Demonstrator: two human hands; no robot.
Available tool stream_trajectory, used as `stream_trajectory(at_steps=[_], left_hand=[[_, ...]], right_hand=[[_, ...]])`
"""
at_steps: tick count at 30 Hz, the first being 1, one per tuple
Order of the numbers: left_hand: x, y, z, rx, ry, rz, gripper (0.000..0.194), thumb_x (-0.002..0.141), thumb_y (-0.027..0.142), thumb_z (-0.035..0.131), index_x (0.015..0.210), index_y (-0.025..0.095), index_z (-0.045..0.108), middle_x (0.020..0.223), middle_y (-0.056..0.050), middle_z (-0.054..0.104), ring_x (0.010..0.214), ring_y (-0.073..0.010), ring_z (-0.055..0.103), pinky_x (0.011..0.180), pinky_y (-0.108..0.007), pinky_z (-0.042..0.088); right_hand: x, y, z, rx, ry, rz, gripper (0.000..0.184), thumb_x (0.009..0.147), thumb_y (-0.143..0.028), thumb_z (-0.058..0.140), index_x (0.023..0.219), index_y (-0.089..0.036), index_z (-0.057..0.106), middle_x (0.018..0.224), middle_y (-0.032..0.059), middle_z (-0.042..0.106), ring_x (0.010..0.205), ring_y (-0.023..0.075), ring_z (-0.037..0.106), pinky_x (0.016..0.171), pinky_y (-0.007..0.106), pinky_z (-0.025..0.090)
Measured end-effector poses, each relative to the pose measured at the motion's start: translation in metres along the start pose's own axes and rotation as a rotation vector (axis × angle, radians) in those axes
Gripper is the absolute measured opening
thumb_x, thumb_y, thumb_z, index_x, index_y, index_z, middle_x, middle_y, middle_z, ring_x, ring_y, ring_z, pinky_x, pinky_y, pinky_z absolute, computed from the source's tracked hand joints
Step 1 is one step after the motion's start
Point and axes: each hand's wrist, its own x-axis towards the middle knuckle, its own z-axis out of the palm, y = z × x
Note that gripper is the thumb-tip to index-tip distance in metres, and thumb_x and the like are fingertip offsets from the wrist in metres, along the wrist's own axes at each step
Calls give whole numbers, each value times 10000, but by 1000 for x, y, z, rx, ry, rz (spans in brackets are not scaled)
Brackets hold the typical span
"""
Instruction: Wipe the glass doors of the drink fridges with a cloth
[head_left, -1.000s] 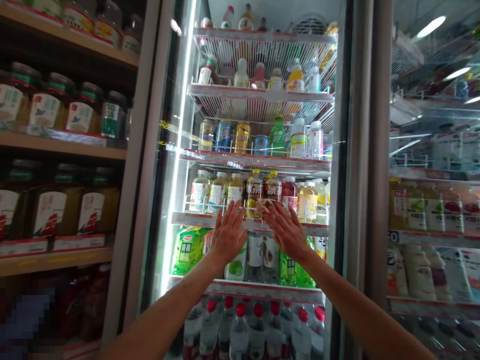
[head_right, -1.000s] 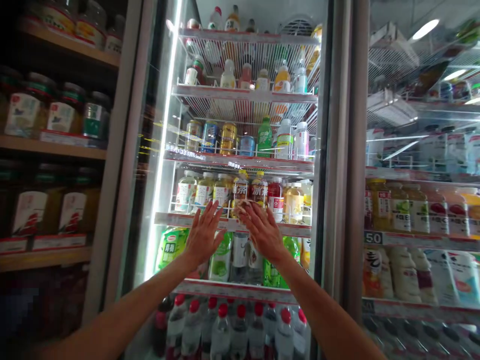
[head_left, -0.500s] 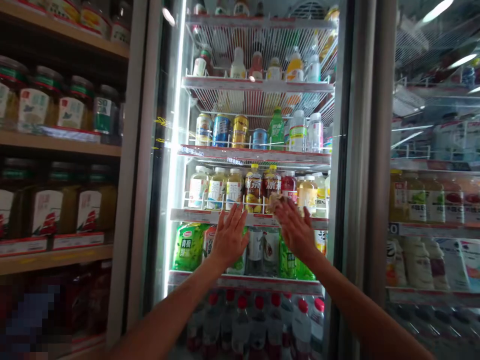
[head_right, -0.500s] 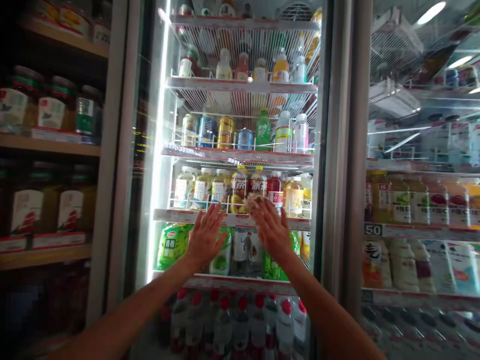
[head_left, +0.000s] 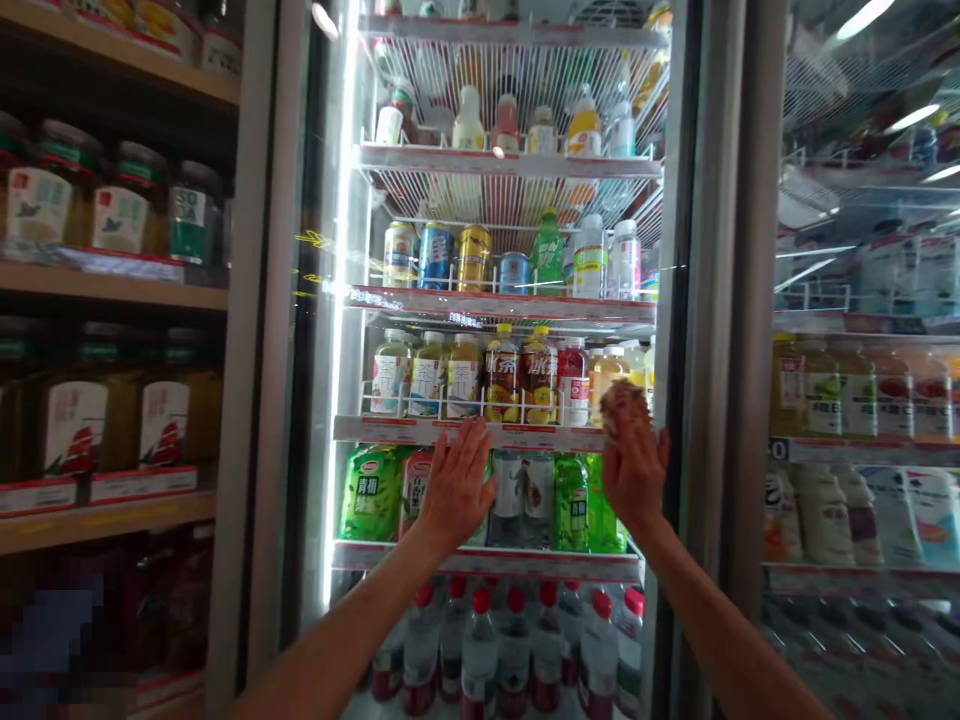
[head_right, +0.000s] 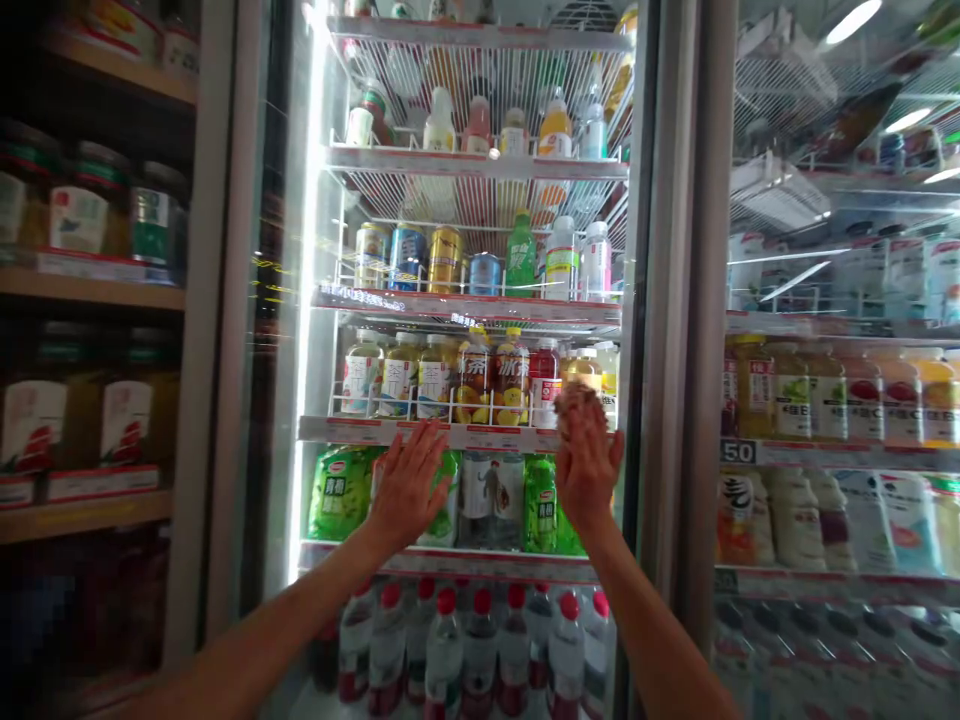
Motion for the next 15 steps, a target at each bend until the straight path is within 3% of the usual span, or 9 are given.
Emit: stream_trajectory(at_steps=[3, 9, 11, 13, 15], left_hand=[[-4, 2, 1, -1, -1, -1, 544, 840, 274, 439, 1348, 133, 303, 1412, -125, 331, 1346, -249, 203, 1091, -471, 174], [-8, 8, 1, -10, 8, -21, 543, 838, 269, 438, 1348, 138, 306, 1411, -119, 335, 1345, -250, 202, 1092, -474, 178], [-11, 8, 1, -5, -2, 15, 533, 837, 269, 439, 1341, 140, 322, 1403, -117, 350, 1343, -246, 211, 1092, -464, 190], [-16, 8, 1, 2, -12, 40, 532, 837, 268, 440, 1341, 143, 326, 1396, -114, 364, 1342, -244, 216, 1091, -457, 201], [-19, 7, 1, 9, -20, 40, 536, 838, 265, 437, 1345, 136, 318, 1397, -115, 363, 1342, -244, 215, 1087, -458, 210]], right_hand=[[7, 6, 0, -32, 103, 151, 572, 845, -183, 378, 1396, -220, 231, 1385, 119, 392, 1297, 267, 331, 1032, 539, 252], [-8, -39, 2, 98, -227, -288, 633, 823, -144, 410, 1402, -275, 189, 1387, 55, 403, 1331, 220, 269, 1070, 476, 236], [-4, -37, 4, 81, -149, -213, 622, 828, -154, 409, 1400, -270, 196, 1390, 63, 396, 1326, 225, 281, 1069, 493, 220], [1, -31, 7, 48, -9, -46, 613, 834, -155, 399, 1400, -272, 194, 1405, 68, 371, 1324, 232, 286, 1064, 514, 212], [0, -31, 8, 50, 29, 6, 618, 833, -143, 391, 1402, -274, 186, 1415, 67, 353, 1329, 236, 273, 1061, 520, 214]])
